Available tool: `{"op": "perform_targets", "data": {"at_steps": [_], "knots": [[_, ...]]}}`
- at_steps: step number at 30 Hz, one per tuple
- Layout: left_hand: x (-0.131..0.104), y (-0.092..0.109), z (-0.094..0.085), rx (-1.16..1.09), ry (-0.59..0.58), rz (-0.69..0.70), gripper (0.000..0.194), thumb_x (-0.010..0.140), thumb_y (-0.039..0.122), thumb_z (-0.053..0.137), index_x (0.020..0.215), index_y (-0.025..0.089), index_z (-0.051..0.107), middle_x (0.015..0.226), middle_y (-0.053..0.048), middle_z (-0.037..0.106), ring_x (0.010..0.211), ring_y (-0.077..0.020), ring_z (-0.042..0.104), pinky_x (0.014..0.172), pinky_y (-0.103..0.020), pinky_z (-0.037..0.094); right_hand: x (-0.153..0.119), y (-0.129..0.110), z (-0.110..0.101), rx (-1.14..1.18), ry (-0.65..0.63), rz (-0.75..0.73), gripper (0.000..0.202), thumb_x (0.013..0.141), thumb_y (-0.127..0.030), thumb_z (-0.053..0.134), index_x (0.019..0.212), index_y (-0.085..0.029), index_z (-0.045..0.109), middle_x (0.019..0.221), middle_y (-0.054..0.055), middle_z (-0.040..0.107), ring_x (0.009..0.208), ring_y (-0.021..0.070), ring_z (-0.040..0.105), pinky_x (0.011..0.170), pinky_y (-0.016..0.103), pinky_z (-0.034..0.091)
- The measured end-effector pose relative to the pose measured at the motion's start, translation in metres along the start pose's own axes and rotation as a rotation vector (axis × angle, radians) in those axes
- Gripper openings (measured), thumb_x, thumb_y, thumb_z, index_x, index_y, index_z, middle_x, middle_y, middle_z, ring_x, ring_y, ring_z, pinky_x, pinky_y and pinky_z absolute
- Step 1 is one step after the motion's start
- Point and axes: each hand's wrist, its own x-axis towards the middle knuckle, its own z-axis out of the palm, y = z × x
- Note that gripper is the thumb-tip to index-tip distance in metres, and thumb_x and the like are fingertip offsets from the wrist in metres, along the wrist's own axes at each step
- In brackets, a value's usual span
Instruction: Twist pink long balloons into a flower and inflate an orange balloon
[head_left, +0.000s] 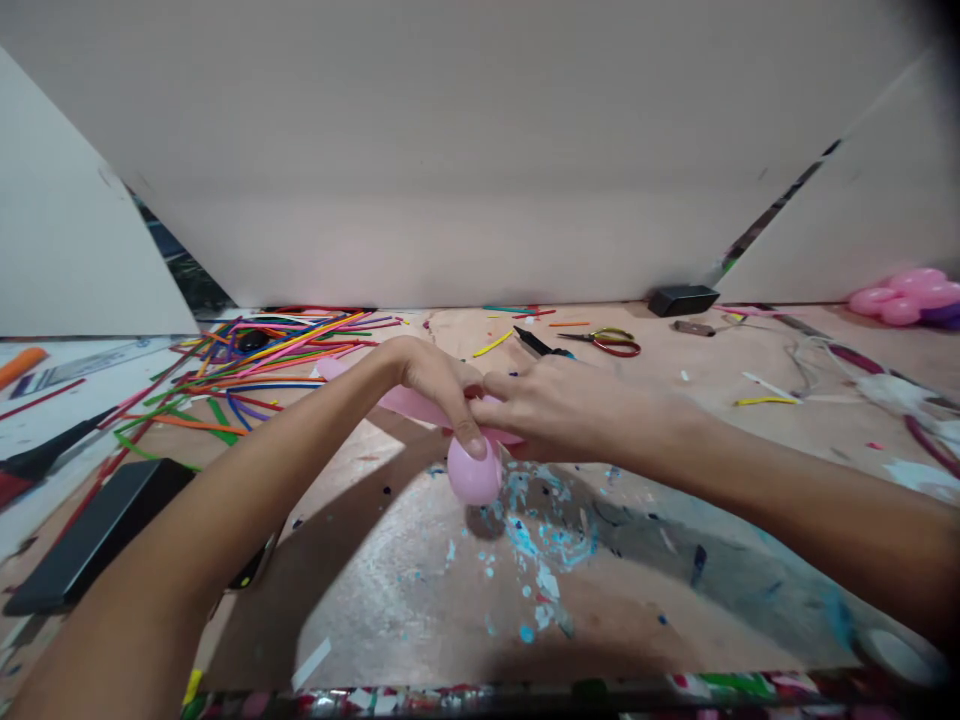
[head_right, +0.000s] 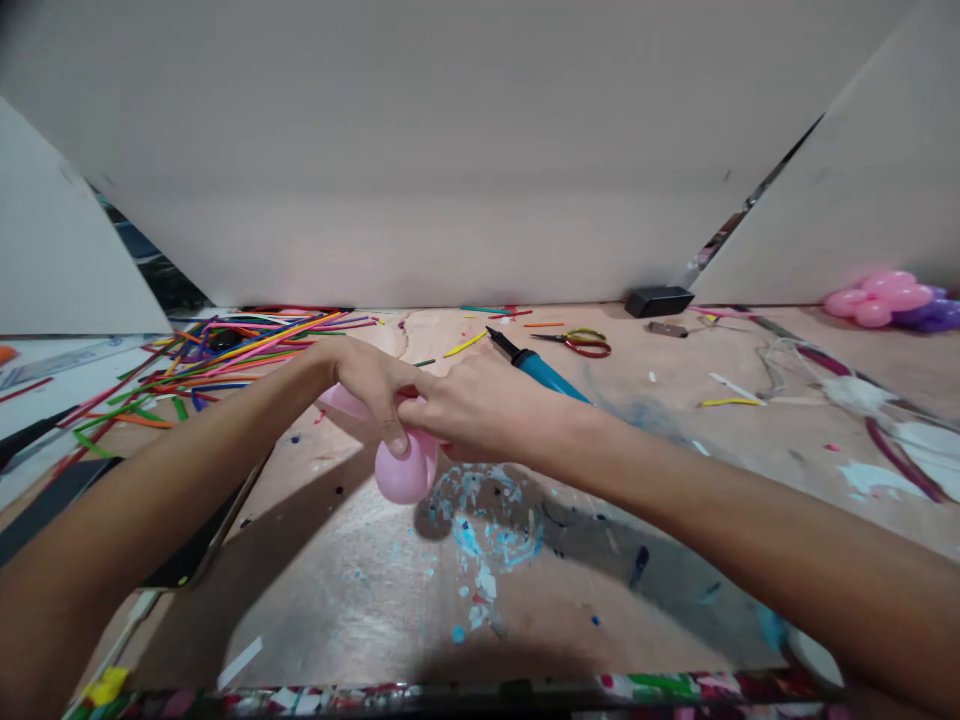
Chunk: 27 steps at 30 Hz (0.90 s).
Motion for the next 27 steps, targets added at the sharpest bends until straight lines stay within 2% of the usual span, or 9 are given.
{"op": "perform_targets", "data": {"at_steps": [3, 5, 9, 12, 14, 19, 23, 25, 27], "knots": [[0.005, 0.007, -0.008, 0.122, -0.158, -0.177, 0.054, 0.052, 0.043, 0.08, 0.102, 0.024, 0.074, 0.089, -0.001, 0.075, 0.088, -0.0241, 0.065, 0.079, -0.032, 0.05, 0.003, 0.009, 0.014, -0.04, -0.012, 0.034, 0.038, 0.084, -0.022, 0.06, 0.121, -0.025, 0.061, 0.112, 0.009, 0.067, 0.069, 0.0156, 0.06, 0.053, 0.027, 0.022], [0.007, 0.011, -0.011, 0.234, -0.113, -0.26, 0.048, 0.054, 0.042, 0.079, 0.099, 0.025, 0.075, 0.088, -0.002, 0.075, 0.086, -0.0246, 0.066, 0.078, -0.032, 0.049, 0.005, 0.015, 0.023, -0.034, 0.015, 0.116, 0.033, 0.084, -0.022, 0.059, 0.117, -0.022, 0.062, 0.107, 0.01, 0.068, 0.071, 0.0172, 0.061, 0.053, 0.027, 0.023], [0.009, 0.015, -0.005, 0.541, 0.251, -0.372, 0.04, 0.059, 0.044, 0.076, 0.093, 0.023, 0.074, 0.093, -0.007, 0.074, 0.086, -0.0282, 0.067, 0.076, -0.035, 0.049, 0.008, 0.03, 0.038, 0.103, 0.184, 0.337, 0.029, 0.083, -0.031, 0.058, 0.108, -0.017, 0.064, 0.097, 0.012, 0.07, 0.078, 0.0227, 0.064, 0.058, 0.029, 0.033], [0.009, 0.014, 0.008, 0.678, 0.564, -0.437, 0.039, 0.068, 0.04, 0.071, 0.103, 0.023, 0.07, 0.097, -0.01, 0.074, 0.089, -0.0318, 0.068, 0.075, -0.038, 0.049, 0.012, 0.039, 0.048, 0.312, 0.351, 0.449, 0.028, 0.077, -0.03, 0.062, 0.102, -0.018, 0.065, 0.093, 0.008, 0.072, 0.079, 0.0224, 0.066, 0.063, 0.029, 0.039], [0.01, 0.011, 0.016, 0.704, 0.718, -0.46, 0.037, 0.074, 0.034, 0.064, 0.109, 0.023, 0.066, 0.097, -0.012, 0.073, 0.09, -0.0329, 0.069, 0.075, -0.04, 0.049, 0.018, 0.043, 0.055, 0.416, 0.492, 0.541, 0.027, 0.074, -0.029, 0.063, 0.099, -0.018, 0.066, 0.088, 0.007, 0.073, 0.076, 0.0216, 0.066, 0.064, 0.028, 0.042], [0.02, -0.007, 0.022, 0.449, 1.087, -0.427, 0.035, 0.079, 0.03, 0.062, 0.112, 0.022, 0.059, 0.087, -0.013, 0.07, 0.091, -0.0362, 0.067, 0.08, -0.044, 0.046, 0.041, 0.046, 0.07, 0.553, 0.851, 0.684, 0.037, 0.072, -0.036, 0.067, 0.104, -0.019, 0.066, 0.094, 0.007, 0.073, 0.083, 0.0229, 0.068, 0.075, 0.032, 0.049], [0.03, -0.024, 0.02, 0.047, 1.405, -0.218, 0.04, 0.073, 0.021, 0.068, 0.108, 0.027, 0.051, 0.086, -0.006, 0.068, 0.094, -0.0315, 0.066, 0.082, -0.041, 0.046, 0.056, 0.045, 0.072, 0.616, 1.017, 0.746, 0.039, 0.075, -0.04, 0.066, 0.108, -0.02, 0.062, 0.097, 0.005, 0.072, 0.087, 0.0217, 0.067, 0.08, 0.033, 0.05], [0.031, -0.029, 0.018, -0.08, 1.425, -0.104, 0.04, 0.071, 0.02, 0.07, 0.106, 0.027, 0.05, 0.093, -0.004, 0.069, 0.094, -0.0276, 0.066, 0.082, -0.039, 0.048, 0.058, 0.046, 0.071, 0.649, 1.024, 0.732, 0.041, 0.076, -0.042, 0.066, 0.111, -0.021, 0.06, 0.101, 0.005, 0.071, 0.09, 0.0217, 0.067, 0.082, 0.033, 0.051], [0.027, -0.032, 0.016, -0.188, 1.33, 0.015, 0.046, 0.068, 0.021, 0.073, 0.109, 0.024, 0.052, 0.1, -0.006, 0.069, 0.093, -0.0252, 0.066, 0.082, -0.037, 0.05, 0.056, 0.047, 0.07, 0.657, 1.0, 0.707, 0.043, 0.076, -0.043, 0.067, 0.113, -0.022, 0.059, 0.104, 0.005, 0.07, 0.093, 0.0221, 0.066, 0.083, 0.034, 0.051]]}}
